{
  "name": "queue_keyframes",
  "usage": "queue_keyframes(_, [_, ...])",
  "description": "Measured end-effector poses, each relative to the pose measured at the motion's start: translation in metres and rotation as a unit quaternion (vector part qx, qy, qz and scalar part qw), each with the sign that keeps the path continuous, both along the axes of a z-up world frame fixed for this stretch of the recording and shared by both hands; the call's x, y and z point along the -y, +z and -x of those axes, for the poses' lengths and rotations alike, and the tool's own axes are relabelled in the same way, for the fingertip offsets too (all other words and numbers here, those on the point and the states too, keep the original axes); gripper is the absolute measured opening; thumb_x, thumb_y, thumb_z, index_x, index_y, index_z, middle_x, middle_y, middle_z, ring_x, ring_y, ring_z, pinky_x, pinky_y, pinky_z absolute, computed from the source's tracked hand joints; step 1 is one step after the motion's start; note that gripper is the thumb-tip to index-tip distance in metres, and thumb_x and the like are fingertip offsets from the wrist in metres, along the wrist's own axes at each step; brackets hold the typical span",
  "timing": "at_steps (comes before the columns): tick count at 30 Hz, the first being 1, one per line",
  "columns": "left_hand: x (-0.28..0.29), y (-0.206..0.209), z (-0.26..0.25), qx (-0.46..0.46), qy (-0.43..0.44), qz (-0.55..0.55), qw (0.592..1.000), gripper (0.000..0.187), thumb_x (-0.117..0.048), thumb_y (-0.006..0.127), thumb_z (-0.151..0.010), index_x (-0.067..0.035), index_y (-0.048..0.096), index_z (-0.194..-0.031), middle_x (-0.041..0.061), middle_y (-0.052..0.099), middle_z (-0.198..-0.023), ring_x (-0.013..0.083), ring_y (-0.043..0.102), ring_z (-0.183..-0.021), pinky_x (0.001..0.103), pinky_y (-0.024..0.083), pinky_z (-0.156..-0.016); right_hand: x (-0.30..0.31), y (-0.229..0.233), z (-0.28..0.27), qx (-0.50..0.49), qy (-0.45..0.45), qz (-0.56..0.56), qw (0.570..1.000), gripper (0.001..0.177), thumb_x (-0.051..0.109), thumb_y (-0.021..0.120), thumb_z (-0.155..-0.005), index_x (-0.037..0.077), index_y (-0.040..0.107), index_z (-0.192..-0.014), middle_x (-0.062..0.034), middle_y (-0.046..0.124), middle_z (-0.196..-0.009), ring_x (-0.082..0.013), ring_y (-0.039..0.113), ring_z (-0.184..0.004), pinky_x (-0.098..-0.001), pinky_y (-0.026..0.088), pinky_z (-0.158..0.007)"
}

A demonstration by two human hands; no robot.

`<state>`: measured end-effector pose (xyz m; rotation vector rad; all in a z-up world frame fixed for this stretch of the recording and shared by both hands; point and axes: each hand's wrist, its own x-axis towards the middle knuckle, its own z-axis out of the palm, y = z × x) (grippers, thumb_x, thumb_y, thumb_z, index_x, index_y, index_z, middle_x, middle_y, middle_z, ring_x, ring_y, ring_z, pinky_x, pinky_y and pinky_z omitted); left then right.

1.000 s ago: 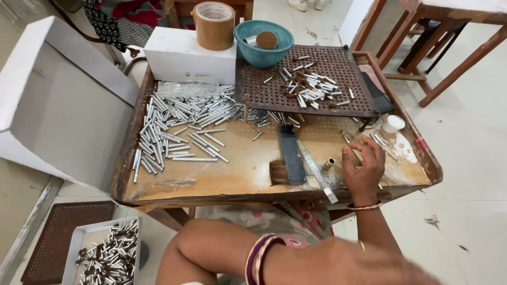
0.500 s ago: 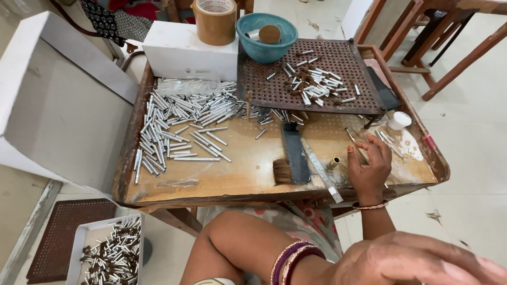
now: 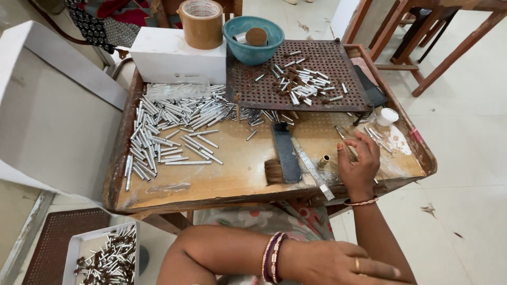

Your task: The person is assembling small metal tubes using a gauge and a cleaning block at a workshop bench.

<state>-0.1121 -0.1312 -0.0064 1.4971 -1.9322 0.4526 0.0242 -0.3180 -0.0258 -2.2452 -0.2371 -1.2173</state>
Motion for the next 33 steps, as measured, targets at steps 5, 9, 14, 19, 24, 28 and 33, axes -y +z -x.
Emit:
queue_keyframes(5, [-0.043, -0.009, -0.013, 0.091, 0.003, -0.041, 0.995, 0.042, -0.013, 0.050, -0.104, -0.001, 0.055, -0.144, 0.008, 0.050, -0.154, 0.0219, 0.059, -0.127, 0.036, 0.057, -0.099, -0.001, 0.005, 0.000, -0.002, -0.006, 0.001, 1.000, 0.018, 0.018, 0.078, -0.095, 0.004, 0.073, -0.105, -0.0145, 0.066, -0.130, -0.0337, 0.061, -0.122, -0.0435, 0.050, -0.103])
queue_keyframes(9, [-0.084, 0.018, -0.023, 0.221, 0.045, 0.048, 0.973, 0.034, -0.016, 0.055, -0.108, -0.004, 0.063, -0.138, 0.005, 0.055, -0.149, 0.0243, 0.060, -0.130, 0.035, 0.057, -0.091, 0.000, 0.003, 0.001, 0.000, 0.005, -0.003, 1.000, 0.019, 0.017, 0.079, -0.094, 0.004, 0.072, -0.106, -0.0152, 0.066, -0.129, -0.0339, 0.061, -0.123, -0.0434, 0.050, -0.105])
queue_keyframes(14, [-0.127, 0.038, -0.033, 0.239, 0.083, 0.129, 0.959, 0.028, -0.028, 0.057, -0.109, -0.009, 0.063, -0.129, 0.013, 0.060, -0.138, 0.0288, 0.066, -0.117, 0.038, 0.060, -0.088, 0.001, 0.005, 0.002, 0.008, 0.013, -0.002, 1.000, 0.018, 0.015, 0.079, -0.094, 0.003, 0.072, -0.106, -0.0168, 0.067, -0.128, -0.0344, 0.063, -0.121, -0.0435, 0.051, -0.104])
queue_keyframes(19, [-0.149, 0.014, -0.041, -0.196, 0.275, 0.319, 0.886, 0.049, -0.043, 0.051, -0.106, -0.001, 0.052, -0.131, 0.021, 0.060, -0.132, 0.0302, 0.066, -0.116, 0.040, 0.059, -0.093, 0.002, 0.011, 0.006, 0.035, 0.063, -0.105, 0.992, 0.023, 0.019, 0.077, -0.100, 0.001, 0.067, -0.112, -0.0159, 0.069, -0.127, -0.0275, 0.066, -0.112, -0.0357, 0.053, -0.092])
queue_keyframes(24, [-0.137, 0.004, -0.074, -0.453, 0.264, 0.379, 0.762, 0.044, -0.038, 0.048, -0.110, -0.002, 0.049, -0.136, 0.016, 0.052, -0.145, 0.0233, 0.052, -0.136, 0.039, 0.049, -0.110, -0.025, 0.025, 0.033, 0.031, 0.134, -0.075, 0.988, 0.025, 0.021, 0.076, -0.098, 0.003, 0.067, -0.113, -0.0130, 0.069, -0.125, -0.0244, 0.069, -0.113, -0.0351, 0.056, -0.100])
queue_keyframes(28, [-0.125, -0.015, -0.103, -0.523, 0.251, 0.389, 0.716, 0.033, -0.027, 0.048, -0.110, -0.004, 0.052, -0.133, 0.011, 0.050, -0.149, 0.0202, 0.047, -0.138, 0.037, 0.040, -0.115, -0.065, 0.049, 0.062, -0.030, 0.202, -0.015, 0.979, 0.026, 0.018, 0.078, -0.093, 0.001, 0.067, -0.110, -0.0160, 0.070, -0.121, -0.0277, 0.070, -0.112, -0.0367, 0.056, -0.096])
queue_keyframes(33, [-0.117, -0.010, -0.115, -0.490, 0.272, 0.394, 0.728, 0.026, -0.019, 0.054, -0.108, -0.005, 0.053, -0.130, 0.011, 0.050, -0.147, 0.0173, 0.050, -0.129, 0.033, 0.042, -0.106, -0.083, 0.045, 0.066, -0.036, 0.248, -0.026, 0.968, 0.027, 0.017, 0.078, -0.092, 0.002, 0.067, -0.110, -0.0154, 0.071, -0.120, -0.0276, 0.071, -0.110, -0.0357, 0.057, -0.094])
